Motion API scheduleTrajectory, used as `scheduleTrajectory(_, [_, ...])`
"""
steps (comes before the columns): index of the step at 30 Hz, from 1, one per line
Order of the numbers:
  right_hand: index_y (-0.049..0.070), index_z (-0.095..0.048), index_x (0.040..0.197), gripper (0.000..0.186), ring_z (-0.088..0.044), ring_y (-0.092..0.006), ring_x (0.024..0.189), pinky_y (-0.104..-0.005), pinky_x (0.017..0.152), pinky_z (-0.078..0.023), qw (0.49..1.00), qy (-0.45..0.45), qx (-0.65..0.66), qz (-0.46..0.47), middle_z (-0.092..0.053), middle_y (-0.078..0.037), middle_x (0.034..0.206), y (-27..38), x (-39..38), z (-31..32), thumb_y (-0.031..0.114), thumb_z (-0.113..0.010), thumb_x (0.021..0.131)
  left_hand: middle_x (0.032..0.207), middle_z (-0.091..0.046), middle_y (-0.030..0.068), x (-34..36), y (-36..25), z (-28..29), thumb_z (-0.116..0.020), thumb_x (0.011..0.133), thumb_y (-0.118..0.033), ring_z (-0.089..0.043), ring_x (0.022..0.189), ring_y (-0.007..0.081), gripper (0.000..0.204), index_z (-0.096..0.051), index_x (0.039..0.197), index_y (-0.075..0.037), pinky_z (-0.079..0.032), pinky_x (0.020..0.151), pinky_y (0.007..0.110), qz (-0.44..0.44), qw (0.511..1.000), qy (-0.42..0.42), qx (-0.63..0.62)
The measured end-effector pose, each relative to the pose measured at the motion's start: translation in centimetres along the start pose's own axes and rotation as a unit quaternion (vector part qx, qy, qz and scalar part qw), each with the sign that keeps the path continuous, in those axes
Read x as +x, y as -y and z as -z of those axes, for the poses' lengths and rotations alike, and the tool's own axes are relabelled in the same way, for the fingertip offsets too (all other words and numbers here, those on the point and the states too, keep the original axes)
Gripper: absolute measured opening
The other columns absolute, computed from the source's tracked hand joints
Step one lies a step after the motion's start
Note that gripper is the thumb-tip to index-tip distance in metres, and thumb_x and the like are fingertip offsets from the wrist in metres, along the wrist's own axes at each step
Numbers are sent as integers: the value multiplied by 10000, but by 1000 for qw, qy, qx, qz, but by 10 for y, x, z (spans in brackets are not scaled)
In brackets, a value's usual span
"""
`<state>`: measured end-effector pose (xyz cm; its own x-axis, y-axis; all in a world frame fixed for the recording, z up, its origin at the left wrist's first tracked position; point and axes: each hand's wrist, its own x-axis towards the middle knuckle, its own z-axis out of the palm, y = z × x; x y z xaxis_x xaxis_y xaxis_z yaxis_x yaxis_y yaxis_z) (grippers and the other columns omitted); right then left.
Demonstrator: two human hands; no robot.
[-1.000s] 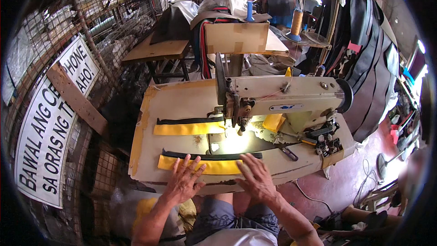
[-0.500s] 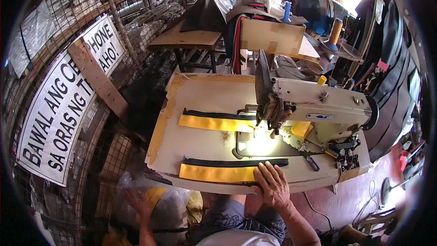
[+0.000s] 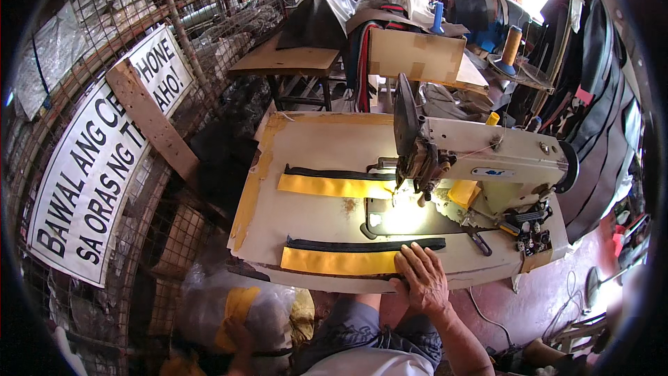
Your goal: Sewing a zipper onto yellow fabric using an industrial sewing machine.
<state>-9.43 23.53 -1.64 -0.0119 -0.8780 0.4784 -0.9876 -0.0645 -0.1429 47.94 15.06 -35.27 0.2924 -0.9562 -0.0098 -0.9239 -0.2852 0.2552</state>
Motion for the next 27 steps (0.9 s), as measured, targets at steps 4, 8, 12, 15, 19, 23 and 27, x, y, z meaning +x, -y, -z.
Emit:
scheduleTrajectory(4, [46,-628,1292,514,-536,-337,1319,-491,1127,-371,1000,1,9,-4,-606,-147,1373,0,0,2,370,-697,898,1338,-568,242,23,3,6,-602,936,-159,-517,1261,409,361,-606,1258,5,-383,1088,521,-32,991,35,124])
scheduleTrajectory(8, [40,-620,1290,510,-533,-336,1322,-489,1132,-366,1000,18,4,-4,-605,-149,1375,0,-1,2,369,-693,908,1162,-658,234,33,12,7,-615,926,-165,-633,1054,409,297,-640,1168,5,-495,935,508,-3,992,59,107])
scheduleTrajectory(12, [28,-615,1287,517,-530,-333,1327,-489,1135,-362,1000,-2,14,-10,-607,-153,1371,-1,-2,3,372,-696,909,1111,-666,249,32,36,15,-616,938,-195,-642,1011,404,326,-628,1192,10,-504,917,499,4,998,69,-6])
scheduleTrajectory(15, [16,-611,1287,528,-526,-330,1331,-488,1135,-362,1000,4,16,-9,-607,-154,1371,-1,-1,5,368,-703,903,1104,-654,185,45,26,61,-566,990,-187,-630,990,341,300,-606,1216,7,-501,910,460,-117,982,49,-139])
scheduleTrajectory(19, [57,-606,1328,546,-484,-370,1332,-496,1106,-389,1000,11,22,-13,-547,-156,1390,0,0,5,363,-713,889,1019,-625,62,93,-73,184,-549,1046,-219,-604,914,191,257,-598,1176,-3,-504,798,354,-81,909,-14,-409])
scheduleTrajectory(23, [79,-587,1353,546,-505,-368,1247,-506,1084,-395,999,23,44,-19,-541,-155,1290,-3,-1,-1,370,-689,903,891,-624,36,96,-227,303,-481,1082,-251,-605,757,133,287,-617,1133,-4,-474,656,289,-206,912,-92,-342])
scheduleTrajectory(27, [80,-553,1369,571,-512,-360,1245,-509,1109,-374,999,24,39,-21,-560,-142,1254,-5,-4,-7,400,-671,911,859,-629,13,42,-372,347,-598,1034,-210,-571,719,92,230,-653,1126,-6,-474,652,284,-377,799,106,-456])
